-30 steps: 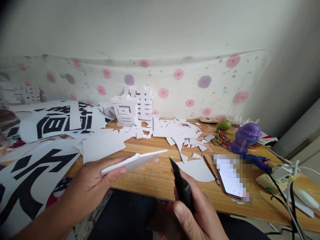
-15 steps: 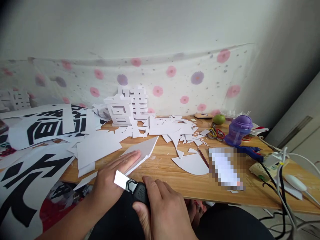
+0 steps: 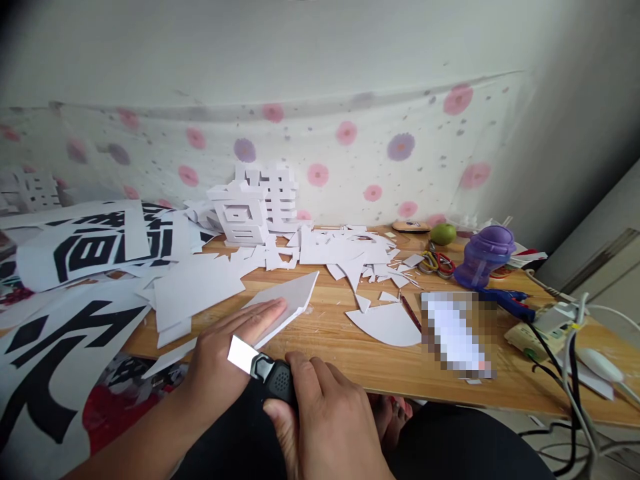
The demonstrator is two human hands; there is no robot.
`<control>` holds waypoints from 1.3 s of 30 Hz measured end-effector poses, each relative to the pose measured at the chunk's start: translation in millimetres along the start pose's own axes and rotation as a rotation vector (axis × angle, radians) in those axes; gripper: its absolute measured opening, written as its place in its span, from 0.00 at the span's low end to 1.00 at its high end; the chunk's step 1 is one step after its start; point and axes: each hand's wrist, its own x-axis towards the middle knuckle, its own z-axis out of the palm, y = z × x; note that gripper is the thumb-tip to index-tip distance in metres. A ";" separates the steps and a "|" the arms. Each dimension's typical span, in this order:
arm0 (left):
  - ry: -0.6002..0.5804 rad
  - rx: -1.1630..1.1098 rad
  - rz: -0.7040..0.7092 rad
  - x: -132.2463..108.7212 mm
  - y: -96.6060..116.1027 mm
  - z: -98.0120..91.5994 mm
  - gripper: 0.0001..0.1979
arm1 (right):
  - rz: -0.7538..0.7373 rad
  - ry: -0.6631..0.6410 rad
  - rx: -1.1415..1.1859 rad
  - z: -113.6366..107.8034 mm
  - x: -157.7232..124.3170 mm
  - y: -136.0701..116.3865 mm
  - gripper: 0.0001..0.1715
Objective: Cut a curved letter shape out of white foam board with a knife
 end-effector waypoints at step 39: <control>0.031 0.140 0.167 -1.0 -6.0 -9.6 0.22 | 0.063 0.072 -0.131 -1.7 -3.3 8.5 0.27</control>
